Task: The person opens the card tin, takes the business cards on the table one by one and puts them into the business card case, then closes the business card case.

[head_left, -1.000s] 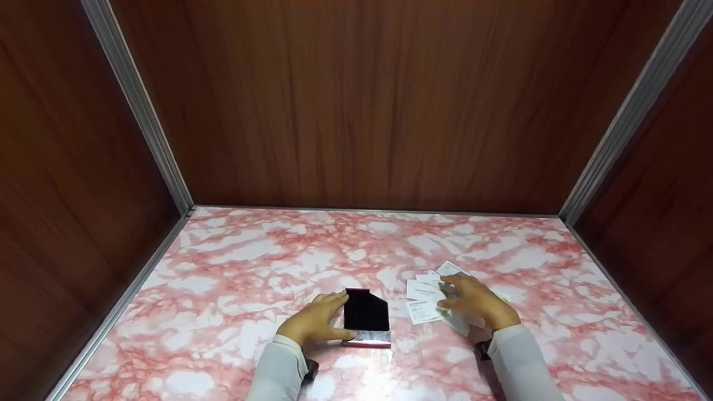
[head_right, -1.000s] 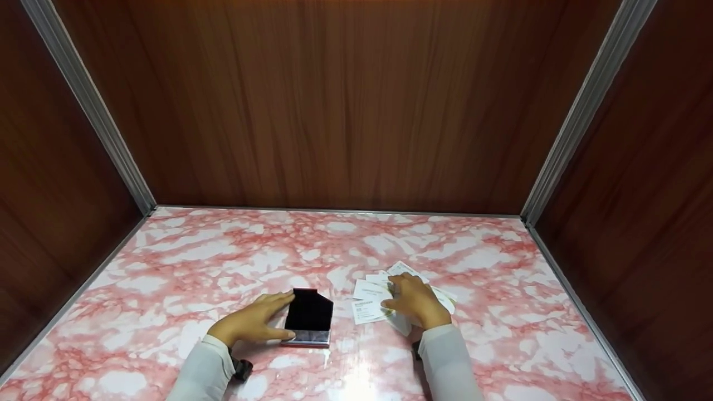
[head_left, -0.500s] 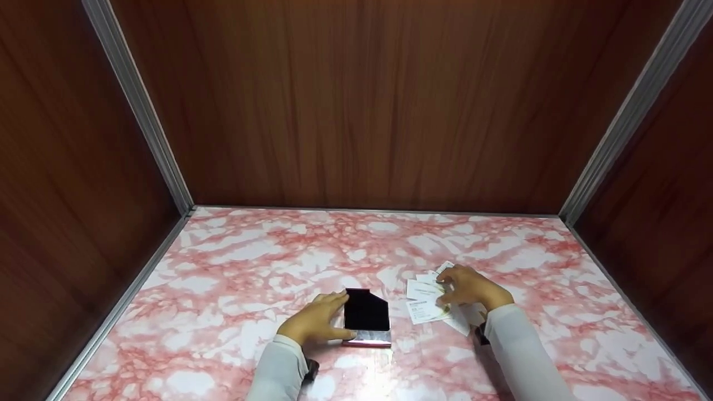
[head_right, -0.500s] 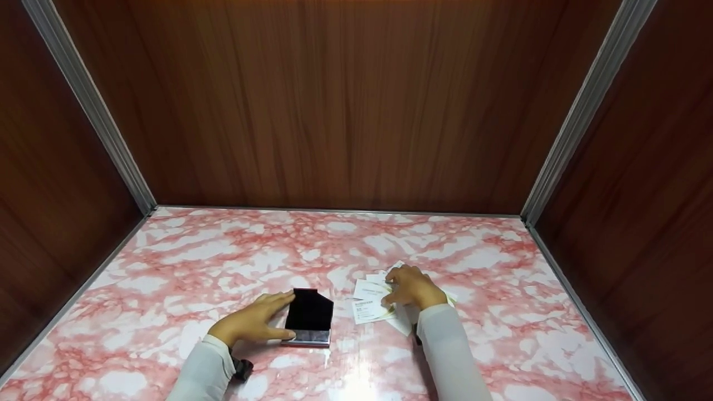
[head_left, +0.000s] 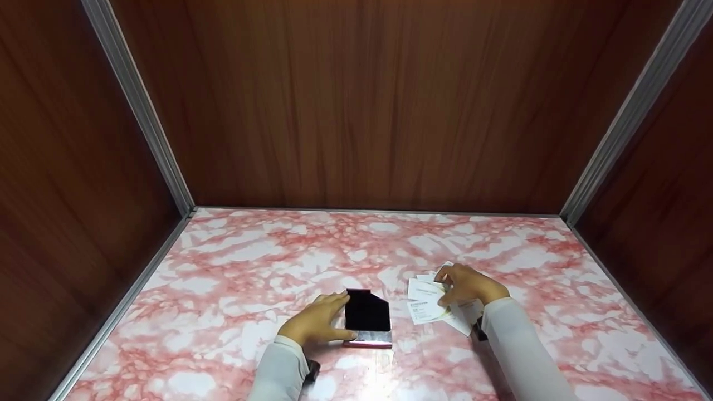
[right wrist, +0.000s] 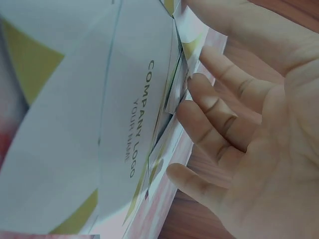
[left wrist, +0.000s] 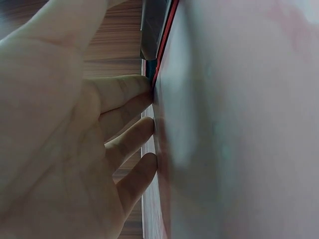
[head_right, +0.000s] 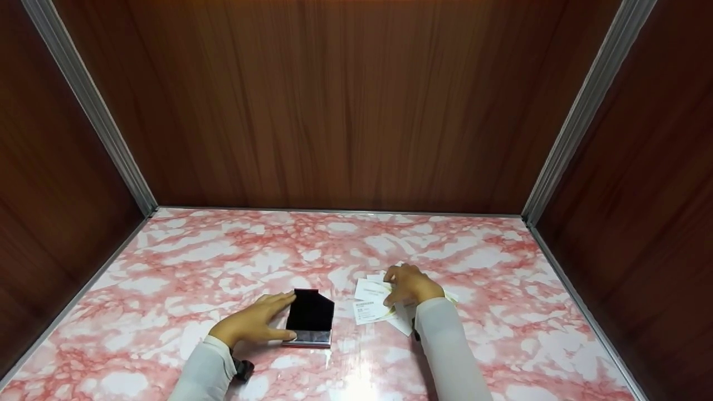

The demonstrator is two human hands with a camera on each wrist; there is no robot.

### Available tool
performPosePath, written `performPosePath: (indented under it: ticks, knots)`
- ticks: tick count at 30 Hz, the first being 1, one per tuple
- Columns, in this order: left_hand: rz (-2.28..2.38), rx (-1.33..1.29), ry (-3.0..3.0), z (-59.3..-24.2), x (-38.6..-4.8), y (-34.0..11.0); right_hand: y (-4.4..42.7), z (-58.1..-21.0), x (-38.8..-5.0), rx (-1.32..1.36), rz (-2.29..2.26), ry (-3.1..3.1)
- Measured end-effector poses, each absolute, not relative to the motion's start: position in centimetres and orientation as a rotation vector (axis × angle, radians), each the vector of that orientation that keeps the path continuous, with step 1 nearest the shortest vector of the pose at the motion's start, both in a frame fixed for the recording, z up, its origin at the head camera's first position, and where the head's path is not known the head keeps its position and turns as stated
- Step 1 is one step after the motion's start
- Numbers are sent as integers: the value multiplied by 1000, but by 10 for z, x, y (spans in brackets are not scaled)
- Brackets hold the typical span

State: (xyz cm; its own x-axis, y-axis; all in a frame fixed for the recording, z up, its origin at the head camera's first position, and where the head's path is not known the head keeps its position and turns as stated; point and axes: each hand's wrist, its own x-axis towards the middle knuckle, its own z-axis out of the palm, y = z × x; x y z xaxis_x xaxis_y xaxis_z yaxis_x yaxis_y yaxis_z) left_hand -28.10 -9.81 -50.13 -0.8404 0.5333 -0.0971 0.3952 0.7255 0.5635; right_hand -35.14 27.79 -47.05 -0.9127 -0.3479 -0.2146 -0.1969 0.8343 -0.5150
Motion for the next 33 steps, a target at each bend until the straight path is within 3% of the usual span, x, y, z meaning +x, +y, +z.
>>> performPosePath:
  ticks: [33]
  knots:
    - [787, 723, 2684, -502, -282, -98, 287, -477, -346, -641, -1074, 2693]
